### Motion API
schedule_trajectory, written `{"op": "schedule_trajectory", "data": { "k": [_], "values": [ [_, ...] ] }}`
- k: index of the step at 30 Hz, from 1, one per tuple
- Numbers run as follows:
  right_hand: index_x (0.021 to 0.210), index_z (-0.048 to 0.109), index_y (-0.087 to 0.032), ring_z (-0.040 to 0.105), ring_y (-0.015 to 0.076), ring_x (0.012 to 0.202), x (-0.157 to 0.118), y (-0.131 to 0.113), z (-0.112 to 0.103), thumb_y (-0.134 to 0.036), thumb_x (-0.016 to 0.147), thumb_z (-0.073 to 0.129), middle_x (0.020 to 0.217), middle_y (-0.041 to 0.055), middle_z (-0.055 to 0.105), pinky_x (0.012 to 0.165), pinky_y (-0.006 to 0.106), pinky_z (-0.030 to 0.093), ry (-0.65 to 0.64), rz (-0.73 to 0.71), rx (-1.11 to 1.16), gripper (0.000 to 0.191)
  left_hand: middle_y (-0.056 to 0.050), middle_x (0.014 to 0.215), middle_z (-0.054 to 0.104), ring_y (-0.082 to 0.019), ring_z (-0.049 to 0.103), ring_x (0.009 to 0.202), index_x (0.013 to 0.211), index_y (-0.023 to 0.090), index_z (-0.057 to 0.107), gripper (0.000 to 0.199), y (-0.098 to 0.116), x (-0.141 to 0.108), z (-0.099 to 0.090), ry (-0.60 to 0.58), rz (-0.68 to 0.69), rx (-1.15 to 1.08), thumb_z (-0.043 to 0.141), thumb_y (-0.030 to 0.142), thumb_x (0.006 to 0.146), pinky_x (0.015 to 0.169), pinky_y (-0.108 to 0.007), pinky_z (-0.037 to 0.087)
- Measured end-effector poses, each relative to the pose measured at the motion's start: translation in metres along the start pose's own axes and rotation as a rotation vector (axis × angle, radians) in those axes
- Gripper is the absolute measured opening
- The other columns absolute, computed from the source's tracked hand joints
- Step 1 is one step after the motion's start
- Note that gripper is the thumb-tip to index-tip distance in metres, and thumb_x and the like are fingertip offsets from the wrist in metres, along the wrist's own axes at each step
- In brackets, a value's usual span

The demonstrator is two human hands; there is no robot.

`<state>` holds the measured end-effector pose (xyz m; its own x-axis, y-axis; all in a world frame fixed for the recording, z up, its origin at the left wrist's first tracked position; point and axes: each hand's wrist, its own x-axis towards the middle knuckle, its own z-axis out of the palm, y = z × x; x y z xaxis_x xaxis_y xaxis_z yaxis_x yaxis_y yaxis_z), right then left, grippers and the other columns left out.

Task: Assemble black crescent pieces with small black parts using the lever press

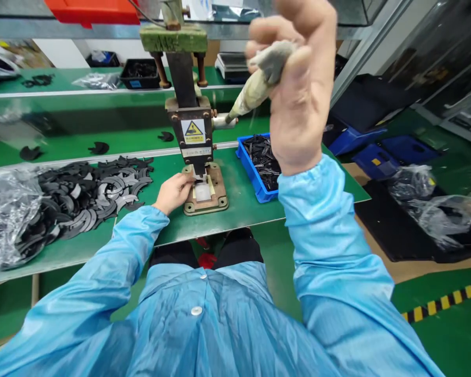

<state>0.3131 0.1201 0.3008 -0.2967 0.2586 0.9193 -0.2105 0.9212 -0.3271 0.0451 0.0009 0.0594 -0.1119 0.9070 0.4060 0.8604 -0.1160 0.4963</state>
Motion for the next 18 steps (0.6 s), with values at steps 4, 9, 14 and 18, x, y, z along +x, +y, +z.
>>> {"op": "schedule_trajectory", "data": {
  "k": [4, 9, 14, 18],
  "values": [
    [0.094, 0.064, -0.019, 0.064, 0.0065, 0.072, 0.002, -0.019, 0.016, -0.064, 0.102, 0.058, 0.077, -0.0047, 0.055, 0.078, 0.029, 0.062, 0.014, 0.069, 0.174, 0.046, -0.011, 0.128, 0.077, -0.028, 0.071, 0.122, 0.125, 0.024, 0.081, 0.034, 0.002, 0.003, 0.000, -0.097, 0.097, 0.114, 0.053, 0.023, 0.105, 0.102, -0.038, 0.057],
    [0.081, 0.058, -0.023, 0.066, 0.0106, 0.075, -0.042, -0.026, 0.023, -0.049, 0.096, 0.077, 0.075, -0.0043, 0.059, 0.079, 0.036, 0.063, 0.043, 0.054, 0.155, 0.036, -0.012, 0.130, 0.076, -0.029, 0.070, 0.124, 0.125, 0.023, 0.080, 0.035, 0.003, 0.003, 0.001, -0.121, 0.136, 0.117, 0.051, 0.023, 0.107, 0.104, -0.040, 0.057],
    [0.076, 0.062, -0.024, 0.072, 0.0175, 0.085, -0.087, -0.028, 0.023, -0.037, 0.096, 0.074, 0.074, -0.0030, 0.066, 0.107, 0.057, 0.061, 0.018, 0.032, 0.067, 0.027, -0.011, 0.125, 0.077, -0.028, 0.071, 0.122, 0.125, 0.023, 0.080, 0.036, 0.002, 0.001, 0.004, -0.097, 0.131, 0.093, 0.048, 0.025, 0.109, 0.103, -0.040, 0.058],
    [0.074, 0.061, -0.026, 0.072, 0.0186, 0.085, -0.126, -0.020, 0.029, -0.032, 0.091, 0.075, 0.071, -0.0041, 0.067, 0.113, 0.059, 0.058, 0.066, 0.005, 0.009, 0.022, -0.010, 0.127, 0.077, -0.026, 0.072, 0.123, 0.125, 0.023, 0.078, 0.035, 0.002, -0.002, 0.007, -0.052, 0.128, 0.040, 0.046, 0.026, 0.111, 0.104, -0.039, 0.058]
  ]
}}
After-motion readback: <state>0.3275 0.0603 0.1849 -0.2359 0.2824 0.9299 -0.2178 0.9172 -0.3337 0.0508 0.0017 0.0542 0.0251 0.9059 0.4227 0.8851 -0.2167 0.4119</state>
